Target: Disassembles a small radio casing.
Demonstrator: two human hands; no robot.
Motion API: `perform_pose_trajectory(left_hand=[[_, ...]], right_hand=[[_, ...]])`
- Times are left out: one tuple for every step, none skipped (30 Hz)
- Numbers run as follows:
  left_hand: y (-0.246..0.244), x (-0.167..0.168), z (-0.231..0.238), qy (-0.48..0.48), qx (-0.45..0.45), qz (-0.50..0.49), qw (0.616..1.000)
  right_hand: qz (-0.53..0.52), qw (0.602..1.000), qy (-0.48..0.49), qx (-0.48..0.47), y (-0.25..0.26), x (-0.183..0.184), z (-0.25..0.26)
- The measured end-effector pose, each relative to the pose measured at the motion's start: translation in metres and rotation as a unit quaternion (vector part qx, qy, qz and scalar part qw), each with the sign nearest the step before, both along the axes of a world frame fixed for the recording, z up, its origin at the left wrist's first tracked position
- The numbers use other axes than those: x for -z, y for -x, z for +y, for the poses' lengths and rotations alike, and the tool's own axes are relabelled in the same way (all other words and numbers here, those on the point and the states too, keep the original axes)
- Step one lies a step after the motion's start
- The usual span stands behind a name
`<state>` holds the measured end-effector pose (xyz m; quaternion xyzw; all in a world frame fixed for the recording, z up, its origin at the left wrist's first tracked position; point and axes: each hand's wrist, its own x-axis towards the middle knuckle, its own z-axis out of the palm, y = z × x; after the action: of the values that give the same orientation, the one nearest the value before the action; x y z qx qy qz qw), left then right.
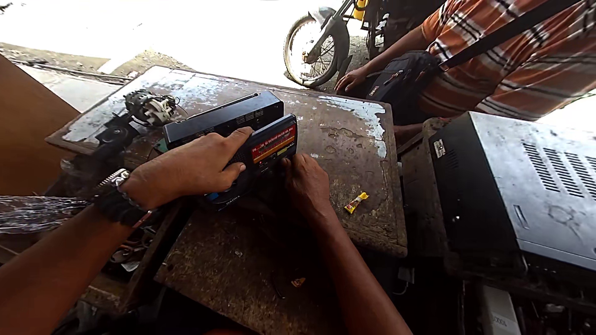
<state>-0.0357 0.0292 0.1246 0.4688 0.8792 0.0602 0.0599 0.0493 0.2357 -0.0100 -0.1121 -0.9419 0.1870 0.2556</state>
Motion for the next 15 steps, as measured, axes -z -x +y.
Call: perform_pose_trajectory(left_hand=[[-0.0016, -0.0014, 0.0005, 0.003, -0.004, -0.003, 1.0], [-0.003, -0.0029, 0.0012, 0.007, -0.011, -0.005, 1.0], [-0.0037, -0.0038, 0.0015, 0.009, -0.016, -0.007, 1.0], [-0.0036, -0.004, 0.0015, 0.01, -0.017, -0.008, 1.0], [-0.0032, -0.0039, 0.0012, 0.01, -0.015, -0.007, 1.0], [-0.0033, -0.004, 0.0011, 0.009, -0.013, -0.006, 1.0], [-0.0034, -0.004, 0.0011, 0.009, -0.012, -0.005, 1.0], [-0.0037, -0.0045, 0.0013, 0.011, -0.012, -0.006, 1.0], [-0.0041, -0.0049, 0.0016, 0.01, -0.013, -0.009, 1.0], [-0.0044, -0.0055, 0.0018, 0.01, -0.015, -0.011, 1.0], [-0.0044, -0.0057, 0.0019, 0.011, -0.017, -0.011, 1.0], [-0.0048, -0.006, 0.0021, 0.011, -0.021, -0.014, 1.0], [-0.0048, -0.0061, 0.0021, 0.011, -0.022, -0.013, 1.0], [-0.0048, -0.0059, 0.002, 0.009, -0.022, -0.013, 1.0], [-0.0047, -0.0056, 0.0019, 0.008, -0.021, -0.01, 1.0]], right_hand=[[0.001, 1.0, 0.0, -0.001, -0.0001, 0.0004, 0.0], [0.002, 1.0, 0.0, -0.003, -0.0003, 0.0004, 0.0], [0.003, 1.0, 0.002, -0.008, -0.0007, 0.0002, 0.0002], [0.006, 1.0, 0.004, -0.013, -0.0011, -0.0001, 0.0005], [0.009, 1.0, 0.006, -0.017, -0.0015, -0.0003, 0.0009], [0.012, 1.0, 0.007, -0.021, -0.0018, -0.0006, 0.0013], [0.016, 1.0, 0.009, -0.024, -0.0019, -0.0007, 0.0014], [0.021, 0.999, 0.009, -0.025, -0.0019, -0.0008, 0.0015], [0.025, 0.999, 0.007, -0.026, -0.0019, -0.0009, 0.0016], [0.025, 0.999, 0.005, -0.027, -0.0023, -0.0015, 0.0015], [0.026, 0.999, 0.004, -0.029, -0.0029, -0.0022, 0.0013], [0.029, 0.999, 0.004, -0.03, -0.0035, -0.0028, 0.0012], [0.031, 0.999, 0.005, -0.031, -0.0039, -0.0033, 0.001], [0.033, 0.999, 0.005, -0.032, -0.0042, -0.0035, 0.0012], [0.034, 0.999, 0.004, -0.033, -0.0047, -0.0041, 0.0014]])
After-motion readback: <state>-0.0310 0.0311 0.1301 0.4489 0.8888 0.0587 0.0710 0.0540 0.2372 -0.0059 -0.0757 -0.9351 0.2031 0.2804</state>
